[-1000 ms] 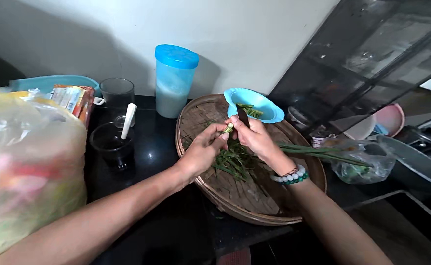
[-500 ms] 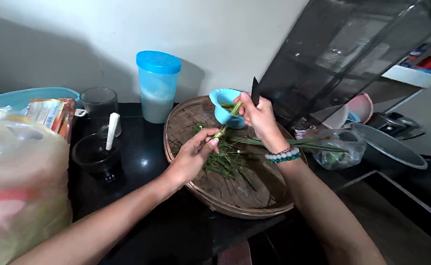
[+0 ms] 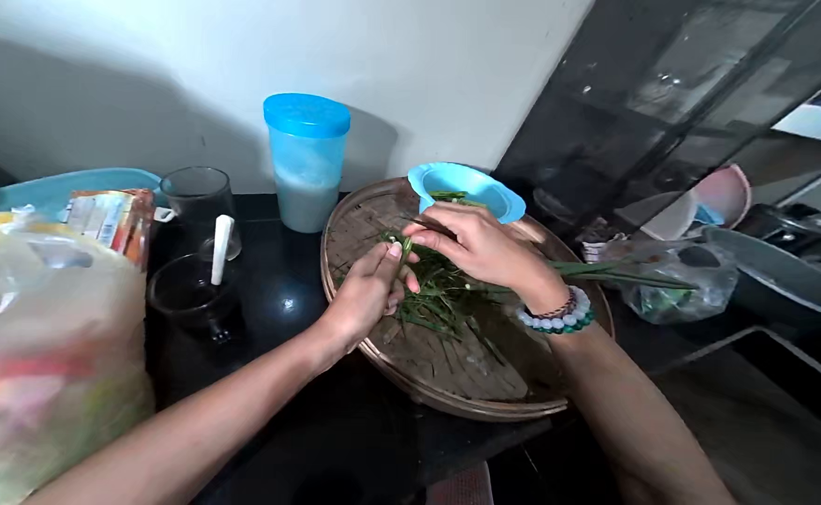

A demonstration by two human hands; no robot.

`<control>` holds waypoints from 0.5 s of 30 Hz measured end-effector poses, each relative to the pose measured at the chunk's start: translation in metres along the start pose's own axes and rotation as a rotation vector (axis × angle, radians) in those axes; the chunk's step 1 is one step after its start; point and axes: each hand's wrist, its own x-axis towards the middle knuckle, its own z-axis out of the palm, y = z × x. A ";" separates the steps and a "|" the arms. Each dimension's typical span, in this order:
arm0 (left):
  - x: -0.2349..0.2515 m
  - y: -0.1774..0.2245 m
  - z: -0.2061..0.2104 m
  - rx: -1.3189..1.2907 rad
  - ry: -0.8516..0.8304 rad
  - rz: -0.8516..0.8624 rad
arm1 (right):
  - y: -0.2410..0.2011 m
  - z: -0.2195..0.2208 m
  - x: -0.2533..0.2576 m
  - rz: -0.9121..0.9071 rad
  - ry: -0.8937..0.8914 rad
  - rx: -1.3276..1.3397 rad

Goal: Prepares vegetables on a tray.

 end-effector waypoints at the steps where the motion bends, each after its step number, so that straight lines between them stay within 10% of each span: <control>1: 0.000 0.001 0.000 0.000 -0.005 -0.014 | 0.002 0.004 0.002 -0.027 0.004 -0.051; 15: -0.001 0.006 0.009 0.055 0.058 -0.154 | 0.006 0.023 -0.004 -0.056 0.119 -0.420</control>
